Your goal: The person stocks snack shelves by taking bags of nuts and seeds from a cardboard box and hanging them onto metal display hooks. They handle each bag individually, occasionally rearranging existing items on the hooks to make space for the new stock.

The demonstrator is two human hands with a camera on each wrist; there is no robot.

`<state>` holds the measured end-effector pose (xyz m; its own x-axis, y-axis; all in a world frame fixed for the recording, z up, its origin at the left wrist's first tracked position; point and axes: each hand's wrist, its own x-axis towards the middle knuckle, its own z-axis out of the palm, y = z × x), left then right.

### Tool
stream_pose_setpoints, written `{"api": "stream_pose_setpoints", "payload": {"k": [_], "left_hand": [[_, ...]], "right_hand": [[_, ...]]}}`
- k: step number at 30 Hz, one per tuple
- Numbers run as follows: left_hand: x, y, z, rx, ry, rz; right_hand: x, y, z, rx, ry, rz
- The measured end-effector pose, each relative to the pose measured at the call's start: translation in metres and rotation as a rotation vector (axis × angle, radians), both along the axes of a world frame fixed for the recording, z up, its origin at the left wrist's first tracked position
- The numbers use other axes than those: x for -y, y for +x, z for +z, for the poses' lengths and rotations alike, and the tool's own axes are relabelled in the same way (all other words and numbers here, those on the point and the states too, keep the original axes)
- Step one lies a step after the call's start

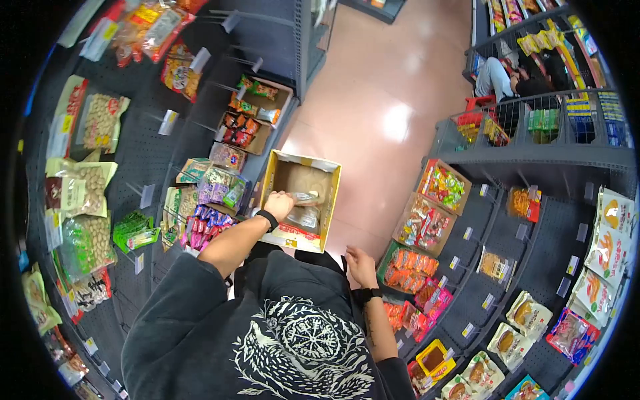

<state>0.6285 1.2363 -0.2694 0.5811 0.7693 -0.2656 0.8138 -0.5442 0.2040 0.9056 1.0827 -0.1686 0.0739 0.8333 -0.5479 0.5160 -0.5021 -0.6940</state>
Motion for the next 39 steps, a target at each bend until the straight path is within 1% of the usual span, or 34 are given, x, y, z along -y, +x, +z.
{"api": "stream_pose_setpoints", "payload": {"k": [1, 2, 4, 5, 6, 7, 8, 9, 10, 11, 12, 14, 15, 16, 18, 19, 20, 21, 22, 23, 24, 25, 26, 27, 28, 31, 32, 34, 35, 36, 38, 39], "left_hand": [[-0.007, -0.002, 0.020, 0.015, 0.044, -0.005], [-0.012, -0.005, 0.043, 0.024, 0.097, -0.003], [-0.021, -0.013, 0.117, 0.137, -0.089, 0.054], [-0.021, -0.019, 0.145, 0.211, -0.139, 0.135], [-0.014, -0.027, 0.162, 0.295, -0.184, 0.209], [-0.007, -0.037, 0.153, 0.528, -0.142, 0.204], [0.000, -0.048, 0.174, 0.511, -0.115, 0.183], [0.005, -0.060, 0.200, 0.627, -0.114, 0.170], [0.007, -0.074, 0.248, 0.695, -0.169, 0.166], [0.010, -0.087, 0.274, 0.818, -0.131, 0.124], [0.011, -0.101, 0.296, 0.892, -0.190, 0.113], [0.015, -0.129, 0.342, 1.058, -0.346, 0.154], [0.021, -0.139, 0.356, 1.190, -0.423, 0.212], [0.028, -0.145, 0.362, 1.420, -0.726, 0.360], [0.035, -0.161, 0.349, 1.726, -0.866, 0.477], [0.040, -0.170, 0.358, 1.976, -0.980, 0.512], [0.043, -0.177, 0.362, 2.102, -0.964, 0.608], [0.046, -0.186, 0.360, 2.173, -0.932, 0.661], [0.050, -0.194, 0.355, 2.249, -0.903, 0.651], [0.054, -0.201, 0.354, 2.292, -0.940, 0.682], [0.060, -0.208, 0.345, 2.295, -0.867, 0.706], [0.064, -0.216, 0.343, 2.340, -0.907, 0.678], [0.068, -0.224, 0.342, 2.388, -0.939, 0.665], [0.071, -0.232, 0.340, 2.373, -0.951, 0.686], [0.074, -0.238, 0.341, 2.372, -0.953, 0.706], [0.076, -0.245, 0.334, 2.361, -1.077, 0.594], [0.074, -0.243, 0.331, 2.381, -1.095, 0.551], [0.066, -0.240, 0.333, 2.361, -1.017, 0.533], [0.060, -0.242, 0.334, 2.413, -1.142, 0.394], [0.056, -0.240, 0.341, 2.428, -1.067, 0.523], [0.051, -0.246, 0.338, 2.369, -0.912, 0.600], [0.050, -0.247, 0.328, 2.258, -0.811, 0.734]], "right_hand": [[-0.013, -0.004, -0.006, -0.036, 0.029, 0.026], [-0.028, -0.013, 0.001, -0.050, 0.067, 0.052], [-0.064, -0.039, 0.022, 0.087, 0.072, 0.228], [-0.073, -0.047, 0.012, 0.018, 0.093, 0.192], [-0.087, -0.063, 0.025, -0.024, 0.176, 0.198], [-0.097, -0.076, 0.029, -0.033, 0.392, 0.240], [-0.107, -0.095, 0.047, -0.146, 0.417, 0.195], [-0.115, -0.111, 0.068, 0.007, 0.555, 0.313], [-0.121, -0.125, 0.085, -0.035, 0.622, 0.353], [-0.126, -0.141, 0.102, -0.046, 0.744, 0.381], [-0.128, -0.155, 0.118, -0.060, 0.859, 0.406], [-0.132, -0.176, 0.147, -0.154, 0.957, 0.443], [-0.133, -0.191, 0.164, -0.260, 1.002, 0.446], [-0.135, -0.202, 0.159, -0.542, 0.905, 0.463], [-0.135, -0.238, 0.184, -0.795, 0.946, 0.540], [-0.121, -0.261, 0.218, -1.000, 0.691, 0.518], [-0.120, -0.268, 0.201, -0.944, 0.787, 0.619], [-0.121, -0.276, 0.221, -0.656, 0.907, 0.799], [-0.111, -0.295, 0.216, -0.738, 0.982, 0.722], [-0.106, -0.307, 0.209, -0.715, 0.943, 0.707], [-0.107, -0.314, 0.205, -0.703, 0.901, 0.694], [-0.111, -0.317, 0.206, -0.688, 0.921, 0.675], [-0.114, -0.321, 0.207, -0.634, 0.940, 0.761], [-0.115, -0.325, 0.207, -0.586, 0.946, 0.852], [-0.112, -0.326, 0.209, -0.582, 0.962, 0.868], [-0.103, -0.339, 0.217, -0.587, 1.022, 0.813], [-0.100, -0.346, 0.218, -0.642, 1.020, 0.763], [-0.099, -0.357, 0.225, -0.591, 1.085, 0.662], [-0.098, -0.357, 0.227, -0.514, 0.987, 0.584], [-0.102, -0.357, 0.224, -0.427, 0.951, 0.538], [-0.115, -0.360, 0.201, -0.485, 0.738, 0.353], [-0.122, -0.361, 0.194, -0.310, 0.794, 0.338]]}}
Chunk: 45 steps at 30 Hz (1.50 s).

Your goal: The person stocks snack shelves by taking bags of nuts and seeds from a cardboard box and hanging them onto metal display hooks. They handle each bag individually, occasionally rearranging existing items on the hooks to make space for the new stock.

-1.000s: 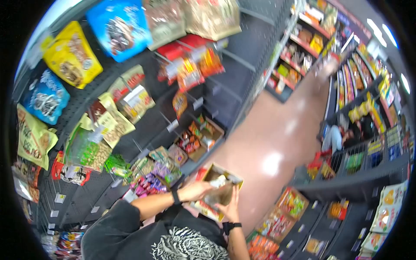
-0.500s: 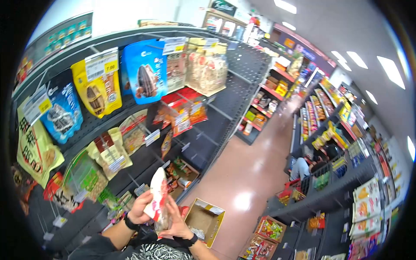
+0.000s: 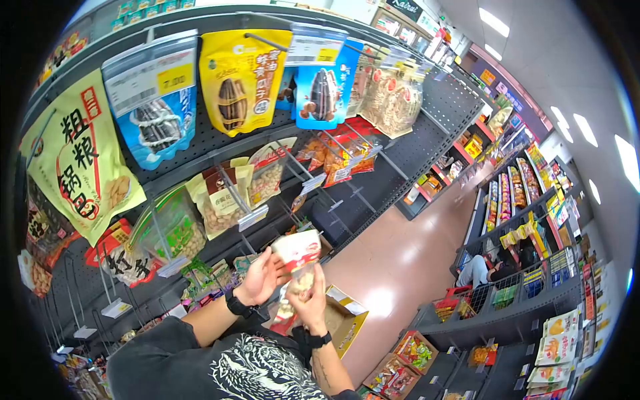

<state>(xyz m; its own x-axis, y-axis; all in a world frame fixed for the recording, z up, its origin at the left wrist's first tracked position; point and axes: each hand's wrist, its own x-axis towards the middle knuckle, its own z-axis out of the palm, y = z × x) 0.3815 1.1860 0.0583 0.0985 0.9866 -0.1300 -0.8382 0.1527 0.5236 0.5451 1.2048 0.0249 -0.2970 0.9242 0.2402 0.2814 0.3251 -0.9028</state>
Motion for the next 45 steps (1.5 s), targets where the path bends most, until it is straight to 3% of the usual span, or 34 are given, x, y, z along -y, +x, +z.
{"api": "stream_pose_setpoints", "payload": {"k": [1, 4, 7, 9, 11, 18, 27, 34, 45], "left_hand": [[0.000, -0.002, -0.003, -0.091, 0.049, -0.007], [0.012, -0.002, -0.006, -0.476, 0.138, 0.043], [0.012, -0.002, -0.022, -0.555, 0.226, 0.065], [0.013, -0.011, -0.028, -0.562, 0.201, 0.073], [0.014, -0.020, -0.037, -0.947, 0.322, 0.322], [0.033, -0.039, -0.025, -0.987, 0.296, 0.380], [0.036, -0.048, -0.023, -1.061, 0.289, 0.392], [0.028, -0.042, -0.033, -0.950, 0.282, 0.385], [0.033, -0.046, -0.036, -0.972, 0.252, 0.333]], "right_hand": [[-0.008, -0.001, -0.004, 0.080, 0.125, -0.040], [-0.026, -0.010, -0.010, 0.124, 0.194, -0.078], [-0.044, -0.027, -0.012, 0.065, 0.200, -0.096], [-0.057, -0.043, -0.005, 0.161, 0.289, -0.019], [-0.064, -0.059, 0.005, 0.143, 0.322, 0.014], [-0.075, -0.093, 0.020, 0.050, 0.438, -0.052], [-0.083, -0.096, 0.019, -0.106, 0.393, -0.071], [-0.098, -0.095, 0.023, -0.012, 0.373, 0.013], [-0.103, -0.090, 0.022, 0.080, 0.423, 0.036]]}}
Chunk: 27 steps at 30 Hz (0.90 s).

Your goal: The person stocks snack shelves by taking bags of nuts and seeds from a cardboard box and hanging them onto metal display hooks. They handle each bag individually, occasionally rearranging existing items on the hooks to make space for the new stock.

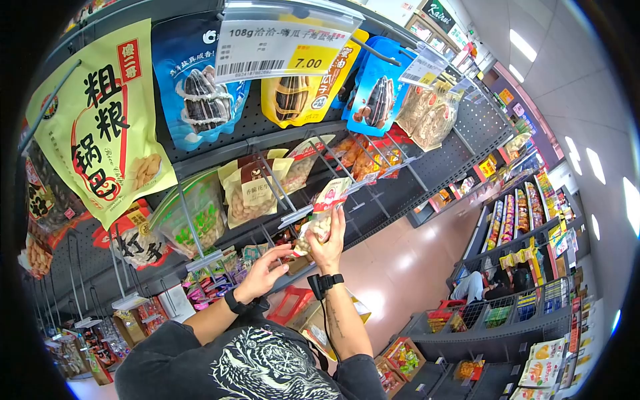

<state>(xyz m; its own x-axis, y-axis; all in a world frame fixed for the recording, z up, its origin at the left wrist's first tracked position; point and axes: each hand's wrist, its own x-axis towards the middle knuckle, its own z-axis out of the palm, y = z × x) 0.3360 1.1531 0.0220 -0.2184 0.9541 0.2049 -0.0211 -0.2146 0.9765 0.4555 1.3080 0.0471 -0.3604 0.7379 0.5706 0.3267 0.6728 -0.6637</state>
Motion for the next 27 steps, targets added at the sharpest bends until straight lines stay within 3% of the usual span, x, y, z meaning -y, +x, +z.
{"api": "stream_pose_setpoints", "payload": {"k": [27], "left_hand": [[-0.006, -0.004, -0.006, 0.058, -0.012, 0.027]], "right_hand": [[-0.010, 0.003, -0.005, 0.044, 0.003, 0.050]]}}
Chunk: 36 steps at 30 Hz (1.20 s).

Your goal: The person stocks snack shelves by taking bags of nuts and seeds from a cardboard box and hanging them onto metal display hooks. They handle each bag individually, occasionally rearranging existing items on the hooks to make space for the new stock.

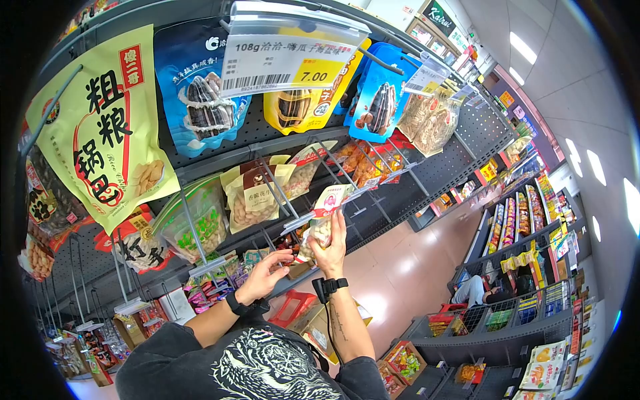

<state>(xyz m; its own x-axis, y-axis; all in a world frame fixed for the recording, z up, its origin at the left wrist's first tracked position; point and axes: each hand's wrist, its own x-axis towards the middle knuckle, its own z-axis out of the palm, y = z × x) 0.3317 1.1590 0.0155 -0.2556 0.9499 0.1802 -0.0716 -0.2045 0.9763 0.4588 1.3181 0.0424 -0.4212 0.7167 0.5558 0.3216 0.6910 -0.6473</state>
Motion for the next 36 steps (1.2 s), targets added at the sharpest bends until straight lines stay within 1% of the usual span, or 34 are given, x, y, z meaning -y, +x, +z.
{"api": "stream_pose_setpoints", "payload": {"k": [12, 14, 17, 26, 36], "left_hand": [[0.001, -0.002, 0.000, -0.011, 0.003, -0.005], [0.001, -0.002, 0.001, -0.017, 0.000, -0.006], [0.001, -0.002, 0.000, -0.012, 0.006, -0.010], [0.003, -0.003, 0.001, 0.017, -0.008, -0.013], [0.002, -0.001, -0.003, -0.031, -0.027, -0.009]], "right_hand": [[-0.003, 0.004, -0.005, -0.019, -0.005, 0.001], [0.001, 0.005, 0.002, 0.045, 0.025, 0.002], [-0.001, 0.004, 0.001, 0.004, 0.015, 0.011], [0.000, 0.003, -0.002, 0.010, -0.004, 0.017], [0.001, 0.005, 0.004, 0.028, 0.013, 0.012]]}}
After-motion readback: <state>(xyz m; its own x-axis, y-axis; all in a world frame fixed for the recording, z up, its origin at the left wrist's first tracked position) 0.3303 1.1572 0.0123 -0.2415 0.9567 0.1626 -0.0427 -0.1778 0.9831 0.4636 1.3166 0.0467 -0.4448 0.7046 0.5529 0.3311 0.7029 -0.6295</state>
